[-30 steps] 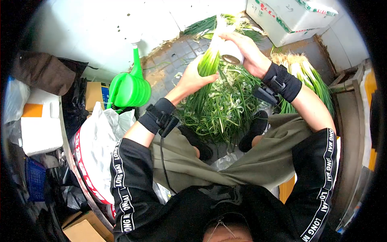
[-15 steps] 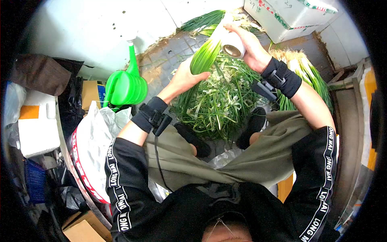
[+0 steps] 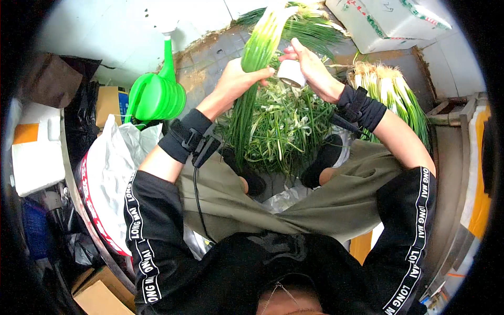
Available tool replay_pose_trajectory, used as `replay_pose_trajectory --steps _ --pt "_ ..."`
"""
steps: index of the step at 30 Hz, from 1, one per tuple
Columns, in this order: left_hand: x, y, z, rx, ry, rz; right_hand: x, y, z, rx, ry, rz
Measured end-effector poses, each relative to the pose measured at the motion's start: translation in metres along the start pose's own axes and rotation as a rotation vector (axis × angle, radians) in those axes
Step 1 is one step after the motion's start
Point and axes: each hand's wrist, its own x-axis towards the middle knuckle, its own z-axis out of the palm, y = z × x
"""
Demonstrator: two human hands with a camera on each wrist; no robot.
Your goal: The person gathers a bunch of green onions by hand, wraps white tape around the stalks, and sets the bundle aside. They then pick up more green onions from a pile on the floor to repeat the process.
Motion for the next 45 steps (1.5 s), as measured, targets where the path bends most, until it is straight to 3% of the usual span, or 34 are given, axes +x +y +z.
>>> replay_pose_trajectory --steps 2,7,10,12,14,16,17,18,20,24,25,27,32,37,39,41,45 --pt "0.004 -0.006 0.001 -0.03 -0.061 0.084 -0.001 0.001 0.007 0.075 -0.031 -0.041" --pt "0.004 -0.013 -0.002 -0.163 -0.098 -0.078 0.001 0.006 0.007 0.074 -0.112 -0.092" --pt "0.006 -0.017 -0.004 -0.119 -0.079 -0.056 0.0 0.011 0.005 0.026 -0.122 -0.162" --pt "0.01 -0.018 -0.008 -0.016 -0.139 0.072 -0.001 0.011 0.003 0.026 -0.105 -0.123" --pt "0.011 -0.018 -0.009 0.011 -0.121 0.067 -0.002 0.012 -0.001 0.026 -0.083 -0.091" --pt "0.009 -0.01 -0.013 0.065 -0.104 0.096 0.0 0.015 -0.01 -0.326 -0.202 -0.317" --pt "0.009 -0.01 -0.013 0.068 -0.11 0.096 -0.002 0.019 -0.012 -0.404 -0.172 -0.207" --pt "0.01 -0.009 -0.015 0.115 -0.093 0.1 -0.004 0.016 -0.014 -0.402 -0.166 -0.207" --pt "0.01 -0.01 -0.016 0.163 -0.076 0.103 -0.008 0.01 -0.017 -0.442 -0.33 -0.083" --pt "0.01 -0.01 -0.013 0.209 -0.094 0.136 -0.002 0.02 -0.023 -0.267 -0.432 -0.154" --pt "0.009 -0.01 -0.012 0.144 -0.123 0.136 0.001 0.022 -0.025 -0.265 -0.43 -0.159" --pt "0.008 -0.01 -0.011 0.153 -0.121 0.161 0.005 0.022 -0.027 -0.232 -0.261 -0.105" --pt "0.003 -0.003 -0.006 0.137 -0.113 0.118 -0.004 0.007 -0.01 -0.194 -0.154 0.058" --pt "0.011 -0.011 -0.007 0.128 -0.269 0.191 -0.01 0.004 0.008 -0.125 -0.216 -0.074" --pt "0.011 -0.012 -0.009 0.125 -0.28 0.159 -0.011 0.006 0.008 -0.143 -0.206 -0.102" --pt "0.011 -0.013 -0.009 0.118 -0.285 0.124 -0.009 0.012 0.007 -0.22 -0.178 -0.26" --pt "0.011 -0.015 -0.007 0.21 -0.239 0.138 -0.007 0.018 0.005 -0.304 -0.162 -0.26"
